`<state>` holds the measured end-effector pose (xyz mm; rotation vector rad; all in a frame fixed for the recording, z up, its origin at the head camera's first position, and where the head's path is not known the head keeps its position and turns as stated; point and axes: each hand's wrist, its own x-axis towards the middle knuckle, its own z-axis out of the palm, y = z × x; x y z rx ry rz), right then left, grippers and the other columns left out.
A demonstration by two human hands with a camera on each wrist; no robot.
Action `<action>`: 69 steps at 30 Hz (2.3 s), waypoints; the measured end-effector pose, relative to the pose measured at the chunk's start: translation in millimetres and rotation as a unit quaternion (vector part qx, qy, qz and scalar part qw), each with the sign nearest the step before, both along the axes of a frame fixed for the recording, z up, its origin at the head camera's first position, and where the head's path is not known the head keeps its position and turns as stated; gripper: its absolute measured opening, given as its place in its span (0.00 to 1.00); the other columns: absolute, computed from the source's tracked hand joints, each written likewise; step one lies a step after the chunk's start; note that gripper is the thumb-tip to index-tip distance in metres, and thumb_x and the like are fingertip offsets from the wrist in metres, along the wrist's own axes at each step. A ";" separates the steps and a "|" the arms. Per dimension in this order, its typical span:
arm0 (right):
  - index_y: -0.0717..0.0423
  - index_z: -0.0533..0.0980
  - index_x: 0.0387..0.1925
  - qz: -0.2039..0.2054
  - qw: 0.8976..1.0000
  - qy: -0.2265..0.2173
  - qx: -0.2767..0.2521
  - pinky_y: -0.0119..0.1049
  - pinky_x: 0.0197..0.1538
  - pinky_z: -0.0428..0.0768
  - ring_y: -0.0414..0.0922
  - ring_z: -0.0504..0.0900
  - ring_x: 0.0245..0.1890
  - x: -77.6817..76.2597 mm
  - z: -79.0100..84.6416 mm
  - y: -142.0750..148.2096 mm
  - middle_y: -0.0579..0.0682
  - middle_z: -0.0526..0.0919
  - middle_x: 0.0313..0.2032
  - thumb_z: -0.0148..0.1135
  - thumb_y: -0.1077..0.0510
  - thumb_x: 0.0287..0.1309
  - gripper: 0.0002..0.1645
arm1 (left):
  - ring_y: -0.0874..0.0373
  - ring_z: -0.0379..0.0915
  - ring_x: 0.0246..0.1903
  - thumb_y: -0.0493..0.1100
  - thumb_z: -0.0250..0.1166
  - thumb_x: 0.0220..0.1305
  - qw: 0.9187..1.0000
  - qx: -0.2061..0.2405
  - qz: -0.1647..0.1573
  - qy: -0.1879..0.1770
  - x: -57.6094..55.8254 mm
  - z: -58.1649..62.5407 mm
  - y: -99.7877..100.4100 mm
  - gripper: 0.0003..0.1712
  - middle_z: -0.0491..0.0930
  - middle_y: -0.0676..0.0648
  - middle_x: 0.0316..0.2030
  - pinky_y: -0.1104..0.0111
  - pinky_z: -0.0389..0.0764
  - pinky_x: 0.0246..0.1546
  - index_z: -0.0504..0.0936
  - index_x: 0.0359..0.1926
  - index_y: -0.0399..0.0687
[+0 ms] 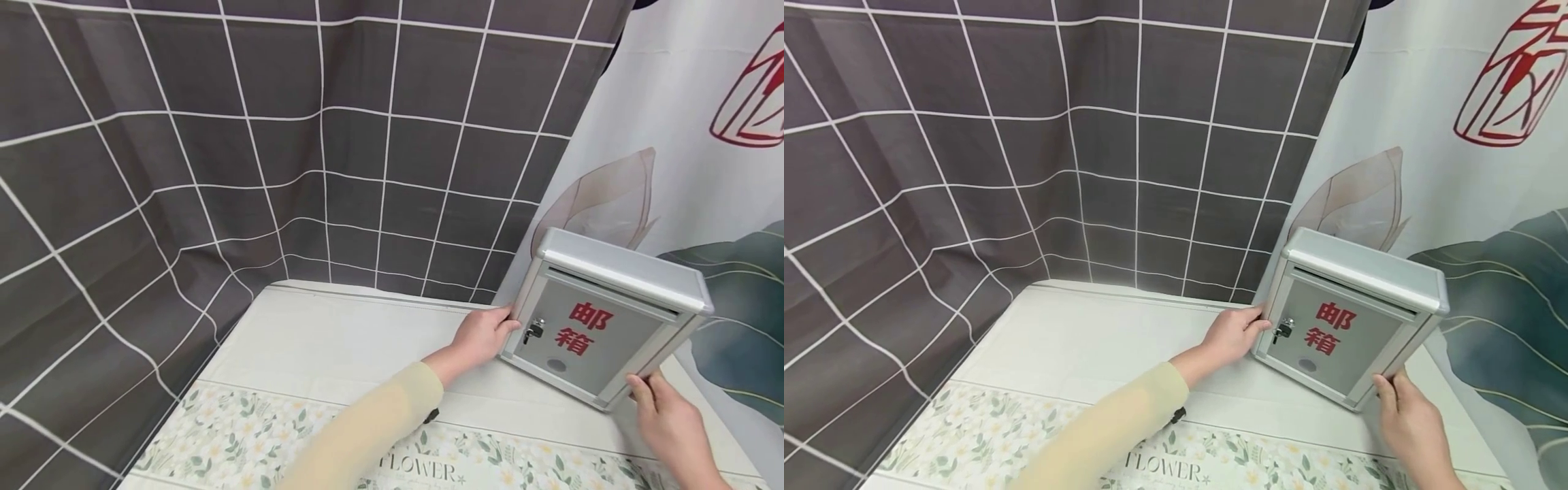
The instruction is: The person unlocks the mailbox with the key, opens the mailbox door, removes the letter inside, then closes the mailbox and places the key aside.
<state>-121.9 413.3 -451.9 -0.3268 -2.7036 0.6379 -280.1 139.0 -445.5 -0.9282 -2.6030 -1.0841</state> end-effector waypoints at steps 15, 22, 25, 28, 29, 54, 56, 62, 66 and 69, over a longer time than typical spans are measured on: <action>0.74 0.75 0.61 0.074 0.997 0.030 -0.001 0.37 0.22 0.70 0.54 0.81 0.33 -27.0 -0.3 -46.6 0.71 0.87 0.42 0.46 0.53 0.93 0.24 | 0.55 0.87 0.60 0.49 0.65 0.85 0.998 0.059 0.026 0.009 9.1 -2.3 -66.6 0.26 0.87 0.45 0.64 0.68 0.90 0.56 0.82 0.74 0.41; 0.71 0.79 0.56 0.112 0.991 0.072 0.007 0.37 0.25 0.71 0.52 0.80 0.33 -37.3 -1.8 -68.3 0.75 0.87 0.51 0.52 0.57 0.90 0.18 | 0.52 0.86 0.63 0.47 0.65 0.85 0.995 0.091 0.045 0.001 15.5 -5.9 -95.6 0.26 0.86 0.42 0.65 0.66 0.90 0.59 0.81 0.74 0.37; 0.70 0.79 0.55 0.127 0.989 0.077 0.001 0.37 0.25 0.71 0.53 0.80 0.33 -41.4 -1.5 -77.3 0.81 0.78 0.65 0.52 0.57 0.90 0.18 | 0.50 0.85 0.64 0.47 0.65 0.85 0.993 0.101 0.055 -0.012 18.7 -5.9 -107.5 0.26 0.85 0.42 0.66 0.63 0.89 0.62 0.80 0.74 0.38; 0.69 0.80 0.55 0.140 0.987 0.078 -0.001 0.38 0.25 0.71 0.52 0.77 0.33 -45.4 -2.5 -85.9 0.81 0.76 0.67 0.53 0.57 0.90 0.17 | 0.47 0.85 0.64 0.46 0.66 0.84 0.992 0.107 0.064 -0.014 20.2 -5.5 -118.7 0.26 0.84 0.41 0.66 0.58 0.90 0.61 0.80 0.74 0.37; 0.70 0.80 0.56 0.146 0.986 0.085 -0.003 0.40 0.26 0.76 0.54 0.81 0.33 -46.9 -3.3 -88.8 0.81 0.75 0.67 0.54 0.58 0.89 0.17 | 0.46 0.86 0.63 0.46 0.66 0.84 0.992 0.107 0.068 -0.013 20.6 -5.5 -122.3 0.26 0.84 0.41 0.65 0.56 0.90 0.61 0.81 0.74 0.37; 0.75 0.77 0.64 0.198 0.975 0.101 -0.014 0.70 0.52 0.88 0.74 0.88 0.53 -65.5 -7.1 -133.3 0.74 0.87 0.54 0.58 0.61 0.86 0.20 | 0.42 0.85 0.64 0.46 0.66 0.84 0.987 0.125 0.100 -0.014 30.8 -14.5 -173.4 0.27 0.84 0.36 0.65 0.52 0.87 0.65 0.81 0.71 0.31; 0.75 0.78 0.63 0.200 0.974 0.102 -0.015 0.69 0.50 0.89 0.72 0.88 0.51 -66.1 -7.1 -135.0 0.74 0.87 0.52 0.58 0.62 0.86 0.19 | 0.42 0.85 0.64 0.46 0.66 0.84 0.987 0.125 0.102 -0.015 30.4 -15.8 -175.2 0.27 0.84 0.36 0.65 0.53 0.87 0.64 0.81 0.71 0.31; 0.71 0.80 0.56 0.202 0.974 0.100 -0.012 0.63 0.43 0.89 0.61 0.89 0.42 -68.3 -6.7 -138.4 0.64 0.88 0.42 0.59 0.61 0.86 0.14 | 0.42 0.85 0.64 0.46 0.67 0.83 0.987 0.122 0.106 -0.017 29.1 -17.0 -179.7 0.27 0.85 0.37 0.64 0.53 0.88 0.63 0.82 0.71 0.32; 0.65 0.80 0.48 0.200 0.975 0.099 -0.007 0.51 0.34 0.85 0.49 0.81 0.33 -69.0 -6.9 -139.0 0.52 0.82 0.32 0.60 0.61 0.85 0.08 | 0.43 0.85 0.63 0.47 0.67 0.83 0.987 0.119 0.102 -0.018 28.0 -17.3 -181.7 0.27 0.85 0.37 0.64 0.53 0.88 0.63 0.82 0.71 0.33; 0.63 0.79 0.46 0.203 0.975 0.093 -0.008 0.44 0.29 0.80 0.45 0.76 0.30 -69.4 -7.1 -139.0 0.48 0.78 0.30 0.60 0.61 0.85 0.08 | 0.42 0.86 0.63 0.47 0.68 0.82 0.987 0.118 0.103 -0.017 27.7 -18.0 -182.6 0.27 0.86 0.37 0.63 0.53 0.88 0.63 0.82 0.71 0.33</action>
